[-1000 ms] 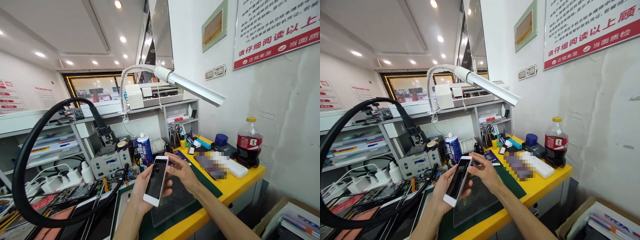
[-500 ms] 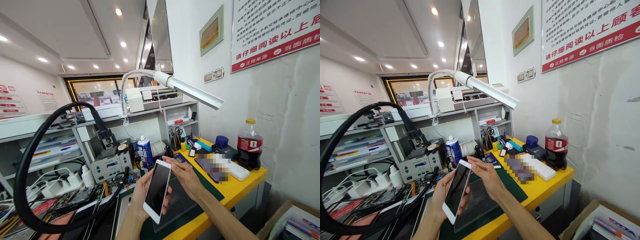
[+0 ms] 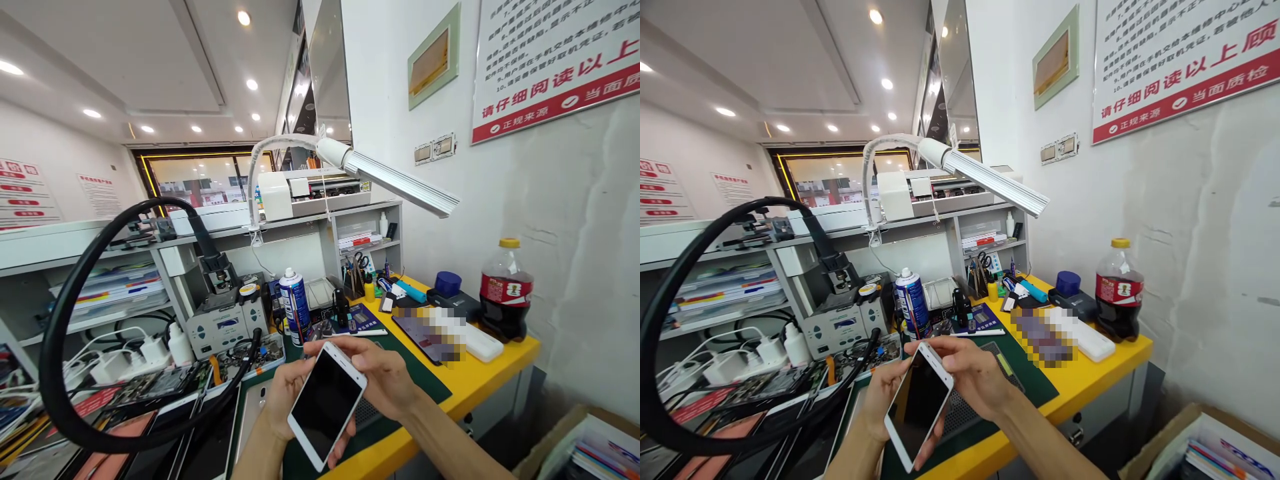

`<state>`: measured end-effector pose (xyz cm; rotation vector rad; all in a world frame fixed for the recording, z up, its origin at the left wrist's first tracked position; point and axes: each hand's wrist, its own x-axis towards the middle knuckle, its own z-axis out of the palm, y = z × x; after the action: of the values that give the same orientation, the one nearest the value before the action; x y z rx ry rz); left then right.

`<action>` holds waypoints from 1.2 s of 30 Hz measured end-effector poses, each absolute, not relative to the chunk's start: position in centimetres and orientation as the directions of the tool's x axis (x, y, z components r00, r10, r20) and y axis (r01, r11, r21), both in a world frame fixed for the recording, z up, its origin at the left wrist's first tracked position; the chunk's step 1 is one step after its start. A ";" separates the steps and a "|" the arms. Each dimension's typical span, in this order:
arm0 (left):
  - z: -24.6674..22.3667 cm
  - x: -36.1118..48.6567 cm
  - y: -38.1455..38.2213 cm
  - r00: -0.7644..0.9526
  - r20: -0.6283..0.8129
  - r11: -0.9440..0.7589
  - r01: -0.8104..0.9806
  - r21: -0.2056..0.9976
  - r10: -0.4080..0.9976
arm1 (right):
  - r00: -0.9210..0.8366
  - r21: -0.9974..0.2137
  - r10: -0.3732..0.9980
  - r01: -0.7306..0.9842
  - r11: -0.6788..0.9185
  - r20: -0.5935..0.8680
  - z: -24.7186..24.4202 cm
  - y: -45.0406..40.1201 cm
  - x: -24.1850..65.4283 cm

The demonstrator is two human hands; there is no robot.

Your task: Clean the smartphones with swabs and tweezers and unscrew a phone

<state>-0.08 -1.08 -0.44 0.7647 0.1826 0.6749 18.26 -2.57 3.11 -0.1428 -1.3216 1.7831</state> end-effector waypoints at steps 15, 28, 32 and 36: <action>-0.6 0.0 -1.0 0.800 0.030 0.530 -0.425 0.734 0.599 | -0.563 -0.835 0.755 -0.549 -0.038 0.336 3.9 -0.8 17.4; 1.0 1.2 0.2 0.435 0.076 0.226 -0.601 0.767 0.897 | 0.127 -0.866 0.858 0.005 0.501 0.497 4.6 9.5 23.0; 0.5 1.4 0.7 0.341 0.054 0.189 -0.638 0.747 0.938 | 0.255 -0.833 0.795 0.227 0.505 0.551 2.1 10.8 24.6; 0.3 1.2 1.3 0.250 0.044 0.142 -0.675 0.724 0.967 | 0.159 -0.756 0.790 0.450 0.476 0.592 -0.2 11.4 24.8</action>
<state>1.19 1.34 0.28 0.7158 0.4977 1.2581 24.82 11.44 -0.22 -1.1465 -1.4755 0.3406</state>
